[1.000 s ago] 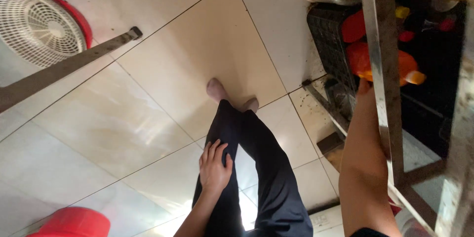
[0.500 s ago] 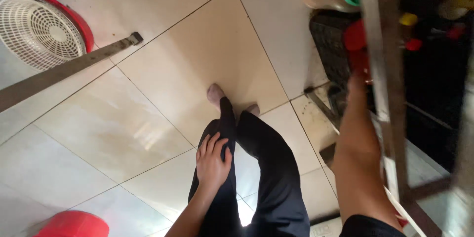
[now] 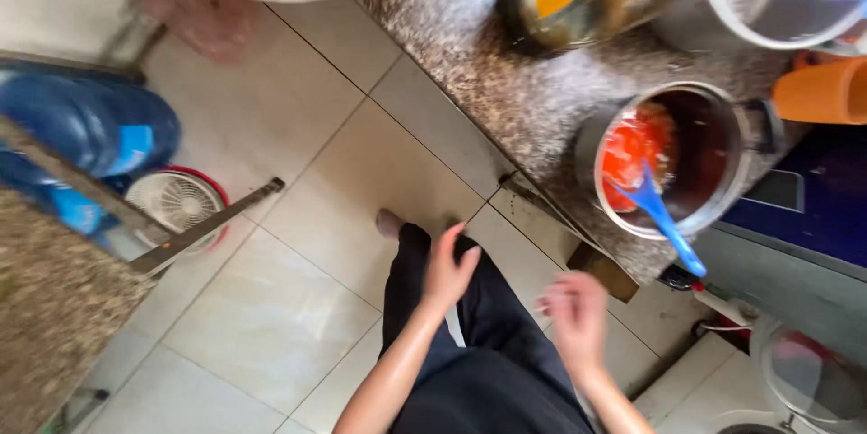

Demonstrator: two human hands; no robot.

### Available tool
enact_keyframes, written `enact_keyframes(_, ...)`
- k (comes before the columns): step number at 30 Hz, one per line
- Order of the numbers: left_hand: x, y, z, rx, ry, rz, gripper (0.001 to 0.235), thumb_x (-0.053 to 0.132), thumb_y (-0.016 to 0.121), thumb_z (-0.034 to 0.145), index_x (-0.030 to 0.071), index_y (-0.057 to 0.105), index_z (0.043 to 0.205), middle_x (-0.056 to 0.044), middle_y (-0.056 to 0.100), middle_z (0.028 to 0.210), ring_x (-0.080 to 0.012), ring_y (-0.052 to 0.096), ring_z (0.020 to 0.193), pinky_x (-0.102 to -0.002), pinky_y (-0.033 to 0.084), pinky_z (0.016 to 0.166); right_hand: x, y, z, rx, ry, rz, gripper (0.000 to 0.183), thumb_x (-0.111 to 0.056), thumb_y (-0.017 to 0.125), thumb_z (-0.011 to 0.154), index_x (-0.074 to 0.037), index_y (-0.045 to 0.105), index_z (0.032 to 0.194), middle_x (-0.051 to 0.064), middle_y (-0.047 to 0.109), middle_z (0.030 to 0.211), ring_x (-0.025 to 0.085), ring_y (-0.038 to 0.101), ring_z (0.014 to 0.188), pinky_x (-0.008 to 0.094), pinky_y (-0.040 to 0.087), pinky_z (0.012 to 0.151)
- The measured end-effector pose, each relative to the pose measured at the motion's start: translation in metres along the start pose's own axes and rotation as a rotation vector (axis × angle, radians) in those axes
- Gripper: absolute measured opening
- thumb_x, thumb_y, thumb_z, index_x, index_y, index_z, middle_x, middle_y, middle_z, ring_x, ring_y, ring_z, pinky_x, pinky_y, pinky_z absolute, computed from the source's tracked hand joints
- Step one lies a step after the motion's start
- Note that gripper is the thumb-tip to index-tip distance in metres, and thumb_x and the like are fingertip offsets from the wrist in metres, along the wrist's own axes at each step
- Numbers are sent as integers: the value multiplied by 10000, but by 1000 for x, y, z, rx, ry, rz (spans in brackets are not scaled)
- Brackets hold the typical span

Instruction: Preparing a cooking sauce by mixing fish sauce, vinegar, and chili sauce in a bowl with water.

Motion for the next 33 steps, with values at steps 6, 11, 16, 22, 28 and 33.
enact_keyframes(6, 197, 62, 49, -241, 158, -305, 789, 357, 692, 940, 132, 324, 1601, -160, 360, 1637, -316, 443, 1431, -433, 436, 1133, -85, -102, 62, 322, -113, 138, 581, -9, 653, 1017, -54, 346, 1508, 86, 614, 1098, 134, 605, 842, 257, 518, 765)
enact_keyframes(11, 206, 109, 120, -184, 230, -223, 868, 400, 685, 986, 105, 206, 1646, -202, 255, 1690, -327, 295, 1553, -463, 311, 1226, -107, -117, 124, 264, -178, 211, 420, -44, 659, 1025, -40, 552, 1431, 55, 624, 1129, 112, 607, 885, 252, 535, 805)
enact_keyframes(16, 175, 122, 119, -61, 64, 10, 899, 417, 730, 897, 89, 282, 1605, -234, 470, 1546, -329, 505, 1402, -435, 432, 1127, -141, -131, 158, 124, -353, 25, 198, -77, 668, 1061, -43, 657, 1256, 44, 555, 1170, 134, 619, 918, 278, 528, 828)
enact_keyframes(22, 187, 130, 99, -317, -520, -305, 820, 42, 609, 756, 193, 300, 1500, -198, 637, 1212, -278, 685, 820, -546, 631, 663, -198, -138, 127, -151, -553, -465, 219, 54, 666, 941, -93, 755, 1077, 112, 679, 1081, 258, 683, 1026, 356, 540, 921)
enact_keyframes(28, 130, 132, 73, -209, -421, -589, 598, -18, 545, 782, 13, 492, 1377, -180, 698, 1019, -296, 738, 757, -488, 651, 597, -193, -103, 130, -546, -848, -577, 483, 192, 618, 673, -92, 752, 1039, 112, 707, 1145, 327, 638, 1125, 420, 523, 971)
enact_keyframes(33, 26, 84, 11, 85, -383, -918, 453, -66, 556, 795, -211, 606, 1221, -224, 687, 970, -339, 737, 743, -489, 667, 602, -208, -38, 108, -842, -944, -554, 465, 200, 598, 633, -55, 722, 1001, 187, 658, 1318, 373, 596, 1237, 439, 515, 998)
Point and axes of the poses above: each hand's wrist, its own z-axis towards the middle knuckle, its own y-axis out of the palm, x = y × z, the point moved 4 cm from there along z, towards the middle knuckle
